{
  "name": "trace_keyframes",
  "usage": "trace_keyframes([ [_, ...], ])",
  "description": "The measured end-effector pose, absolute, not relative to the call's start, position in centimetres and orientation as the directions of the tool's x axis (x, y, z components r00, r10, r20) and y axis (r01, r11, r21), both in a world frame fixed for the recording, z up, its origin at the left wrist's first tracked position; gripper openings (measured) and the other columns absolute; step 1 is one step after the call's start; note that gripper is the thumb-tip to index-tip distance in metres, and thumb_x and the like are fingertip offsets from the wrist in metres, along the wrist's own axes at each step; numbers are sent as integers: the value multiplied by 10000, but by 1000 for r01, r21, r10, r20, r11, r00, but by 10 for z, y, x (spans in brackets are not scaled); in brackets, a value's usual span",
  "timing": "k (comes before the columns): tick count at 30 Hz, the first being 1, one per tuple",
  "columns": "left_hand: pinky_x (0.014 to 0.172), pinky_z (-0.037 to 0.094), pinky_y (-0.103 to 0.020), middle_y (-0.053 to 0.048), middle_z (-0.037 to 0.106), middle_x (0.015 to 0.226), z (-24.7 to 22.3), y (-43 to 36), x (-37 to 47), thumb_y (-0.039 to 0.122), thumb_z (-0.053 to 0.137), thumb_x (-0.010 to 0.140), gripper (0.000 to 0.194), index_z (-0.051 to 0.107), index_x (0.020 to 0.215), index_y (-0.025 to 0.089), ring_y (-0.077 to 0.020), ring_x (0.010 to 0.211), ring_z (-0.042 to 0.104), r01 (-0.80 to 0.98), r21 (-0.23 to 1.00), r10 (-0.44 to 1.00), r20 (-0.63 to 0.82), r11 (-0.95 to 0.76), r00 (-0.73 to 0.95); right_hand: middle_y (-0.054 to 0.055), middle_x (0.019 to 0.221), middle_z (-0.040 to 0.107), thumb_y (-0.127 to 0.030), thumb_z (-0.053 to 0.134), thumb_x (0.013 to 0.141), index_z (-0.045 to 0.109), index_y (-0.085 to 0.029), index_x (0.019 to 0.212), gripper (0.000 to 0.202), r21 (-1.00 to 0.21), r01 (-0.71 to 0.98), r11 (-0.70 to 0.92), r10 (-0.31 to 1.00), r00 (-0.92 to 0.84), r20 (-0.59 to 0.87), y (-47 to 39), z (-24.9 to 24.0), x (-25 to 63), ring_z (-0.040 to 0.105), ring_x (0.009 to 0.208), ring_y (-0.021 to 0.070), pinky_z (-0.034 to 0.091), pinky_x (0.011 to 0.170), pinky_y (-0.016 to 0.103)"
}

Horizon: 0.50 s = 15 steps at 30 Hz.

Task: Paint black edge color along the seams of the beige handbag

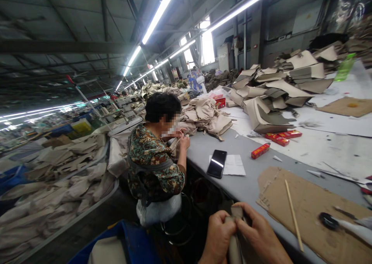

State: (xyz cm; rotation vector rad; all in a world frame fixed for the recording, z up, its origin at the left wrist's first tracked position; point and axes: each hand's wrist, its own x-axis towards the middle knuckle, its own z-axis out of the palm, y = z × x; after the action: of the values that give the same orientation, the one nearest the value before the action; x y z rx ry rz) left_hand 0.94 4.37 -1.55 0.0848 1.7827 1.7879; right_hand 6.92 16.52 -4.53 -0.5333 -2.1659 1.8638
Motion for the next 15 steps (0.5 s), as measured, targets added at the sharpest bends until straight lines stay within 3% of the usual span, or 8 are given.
trace_keyframes([
  [15, 583, 293, -282, 19, 455, 617, -19, 43, 11, 267, 639, 596, 147, 545, 647, 166, -139, 631, 379, -366, 926, 448, -366, 90, -816, 40, 905, 709, -397, 558, 779, 674, -179, 1055, 371, -988, 128, 87, 422, -903, -80, 165, -45, 70, 658, 899, 269, 494, 841, 358],
])
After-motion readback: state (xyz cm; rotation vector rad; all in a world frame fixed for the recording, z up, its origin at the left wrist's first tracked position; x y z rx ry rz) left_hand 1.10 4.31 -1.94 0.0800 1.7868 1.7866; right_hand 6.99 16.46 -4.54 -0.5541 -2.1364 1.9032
